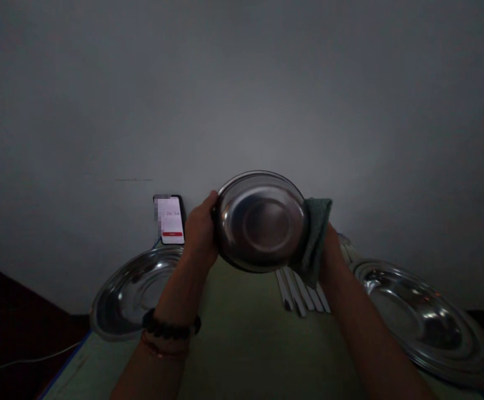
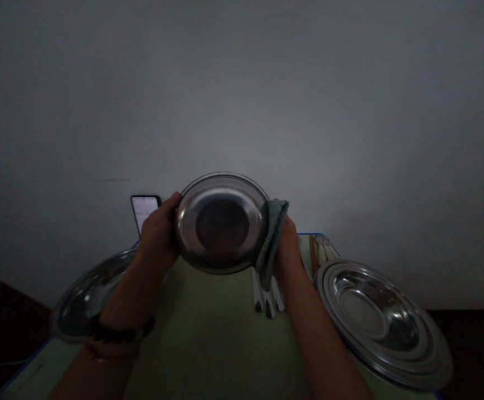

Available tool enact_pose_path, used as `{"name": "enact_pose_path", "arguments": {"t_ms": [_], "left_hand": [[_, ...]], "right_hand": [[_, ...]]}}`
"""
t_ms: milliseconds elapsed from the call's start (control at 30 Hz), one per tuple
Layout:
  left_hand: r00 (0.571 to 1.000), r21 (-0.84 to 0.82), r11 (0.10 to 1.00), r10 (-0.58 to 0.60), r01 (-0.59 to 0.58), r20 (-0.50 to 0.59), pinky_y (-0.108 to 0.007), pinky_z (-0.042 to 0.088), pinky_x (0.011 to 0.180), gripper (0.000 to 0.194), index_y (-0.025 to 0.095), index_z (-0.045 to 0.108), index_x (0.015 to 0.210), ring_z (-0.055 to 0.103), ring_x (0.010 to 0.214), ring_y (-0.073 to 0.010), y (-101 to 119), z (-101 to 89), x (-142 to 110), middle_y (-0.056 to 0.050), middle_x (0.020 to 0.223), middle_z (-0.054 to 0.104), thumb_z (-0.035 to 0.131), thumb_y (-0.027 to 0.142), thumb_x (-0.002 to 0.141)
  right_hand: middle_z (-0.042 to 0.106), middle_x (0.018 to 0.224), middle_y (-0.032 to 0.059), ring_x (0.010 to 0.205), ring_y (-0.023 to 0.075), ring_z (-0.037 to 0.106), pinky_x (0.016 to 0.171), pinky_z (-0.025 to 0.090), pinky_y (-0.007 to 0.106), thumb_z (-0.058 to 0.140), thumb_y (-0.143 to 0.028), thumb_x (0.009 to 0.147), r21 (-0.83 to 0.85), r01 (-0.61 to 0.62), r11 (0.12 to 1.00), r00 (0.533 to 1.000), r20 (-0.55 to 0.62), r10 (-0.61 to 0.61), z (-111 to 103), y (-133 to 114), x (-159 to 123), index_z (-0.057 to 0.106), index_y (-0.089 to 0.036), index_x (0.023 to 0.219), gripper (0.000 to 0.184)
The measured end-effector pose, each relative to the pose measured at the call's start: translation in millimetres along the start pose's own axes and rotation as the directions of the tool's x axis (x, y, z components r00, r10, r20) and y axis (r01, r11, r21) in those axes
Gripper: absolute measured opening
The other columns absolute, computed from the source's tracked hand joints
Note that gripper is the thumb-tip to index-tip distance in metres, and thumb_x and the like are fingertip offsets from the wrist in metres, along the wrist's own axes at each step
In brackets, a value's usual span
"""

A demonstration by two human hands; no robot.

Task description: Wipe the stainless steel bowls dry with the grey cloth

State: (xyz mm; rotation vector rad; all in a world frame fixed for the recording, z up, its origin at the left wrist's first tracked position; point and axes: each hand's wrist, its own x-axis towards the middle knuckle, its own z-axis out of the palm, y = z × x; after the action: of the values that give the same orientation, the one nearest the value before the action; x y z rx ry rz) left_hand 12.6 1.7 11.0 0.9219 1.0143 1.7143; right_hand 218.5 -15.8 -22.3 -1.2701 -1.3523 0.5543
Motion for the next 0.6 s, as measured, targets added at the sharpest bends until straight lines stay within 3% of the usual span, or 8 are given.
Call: {"name": "enact_pose_path", "arguments": {"t_ms": [67,100,167,200,267,333,467,600], "left_hand": [[0.998,0.114,0.993,0.005,-0.011,0.055,-0.027,0.046,0.059,0.023,0.02,0.066,0.065,0.059,0.063,-0.0156,-0.3,-5.5,3.6,0.0,0.063,0.064,0.065,0.041,0.071],[0.995,0.186,0.982,0.006,-0.025,0.1,-0.028,0.047,0.061,0.021,0.02,0.068,0.066,0.061,0.066,-0.0169,1.1,-8.5,4.1,-0.001,0.066,0.067,0.064,0.04,0.072],[0.965,0.338,0.939,-0.029,-0.063,0.26,-0.028,0.047,0.063,0.019,0.022,0.071,0.065,0.062,0.069,-0.0181,6.1,-13.1,1.4,-0.002,0.07,0.07,0.065,0.038,0.073],[0.934,0.394,0.916,-0.074,-0.075,0.349,-0.029,0.047,0.063,0.02,0.022,0.072,0.063,0.062,0.068,-0.0184,9.2,-14.3,-1.4,-0.003,0.069,0.071,0.066,0.039,0.073],[0.814,0.503,0.853,-0.189,-0.142,0.55,-0.028,0.046,0.06,0.029,0.021,0.073,0.064,0.061,0.064,-0.0172,14.6,-14.5,-8.0,-0.003,0.067,0.07,0.063,0.045,0.077],[0.733,0.525,0.825,-0.224,-0.209,0.643,-0.025,0.042,0.053,0.037,0.02,0.071,0.064,0.056,0.057,-0.0141,17.4,-13.3,-13.0,-0.002,0.062,0.066,0.058,0.05,0.081],[0.776,0.416,0.9,-0.169,-0.129,0.608,-0.022,0.036,0.045,0.036,0.018,0.068,0.058,0.05,0.046,-0.0104,14.7,-13.1,-13.4,-0.001,0.053,0.06,0.062,0.048,0.078],[0.829,0.301,0.954,-0.166,-0.003,0.534,-0.022,0.034,0.04,0.035,0.018,0.067,0.053,0.049,0.04,-0.0096,11.2,-14.3,-7.4,-0.001,0.047,0.059,0.068,0.047,0.072]], "right_hand": [[0.063,0.068,0.0046,0.075,0.0221,0.057,0.064,0.044,0.029,0.049,-0.051,0.081,0.034,-0.093,0.995,0.992,-0.079,0.095,-0.5,-9.0,-2.9,0.062,-0.02,0.076,0.034],[0.061,0.065,0.0035,0.071,0.0206,0.055,0.061,0.044,0.029,0.049,-0.053,0.081,0.065,-0.114,0.991,0.991,-0.062,0.118,-1.0,-13.8,-4.3,0.062,-0.02,0.075,0.036],[0.057,0.062,0.0001,0.065,0.0166,0.051,0.058,0.042,0.027,0.054,-0.055,0.079,0.141,-0.127,0.982,0.99,0.08,0.116,-1.6,-21.9,-7.0,0.063,-0.018,0.073,0.038],[0.055,0.062,-0.0013,0.063,0.0148,0.05,0.057,0.041,0.026,0.057,-0.054,0.078,0.17,-0.117,0.978,0.979,0.184,0.085,-1.5,-24.6,-8.3,0.064,-0.018,0.073,0.037],[0.055,0.065,-0.0025,0.063,0.0125,0.049,0.057,0.04,0.024,0.061,-0.051,0.077,0.211,-0.097,0.973,0.936,0.352,0.017,-0.3,-27.5,-10.8,0.065,-0.018,0.073,0.034],[0.056,0.067,-0.0026,0.064,0.0116,0.049,0.057,0.04,0.023,0.063,-0.05,0.078,0.226,-0.076,0.971,0.917,0.398,-0.021,2.2,-27.6,-12.9,0.064,-0.018,0.071,0.033],[0.058,0.067,-0.0033,0.063,0.0109,0.051,0.058,0.041,0.022,0.06,-0.052,0.081,0.293,-0.085,0.952,0.938,0.347,-0.023,8.7,-24.9,-14.1,0.064,-0.019,0.074,0.034],[0.061,0.065,-0.0033,0.063,0.0126,0.054,0.059,0.042,0.023,0.064,-0.053,0.076,0.318,-0.08,0.945,0.977,0.213,0.011,10.2,-22.5,-10.3,0.068,-0.02,0.077,0.034]]}}
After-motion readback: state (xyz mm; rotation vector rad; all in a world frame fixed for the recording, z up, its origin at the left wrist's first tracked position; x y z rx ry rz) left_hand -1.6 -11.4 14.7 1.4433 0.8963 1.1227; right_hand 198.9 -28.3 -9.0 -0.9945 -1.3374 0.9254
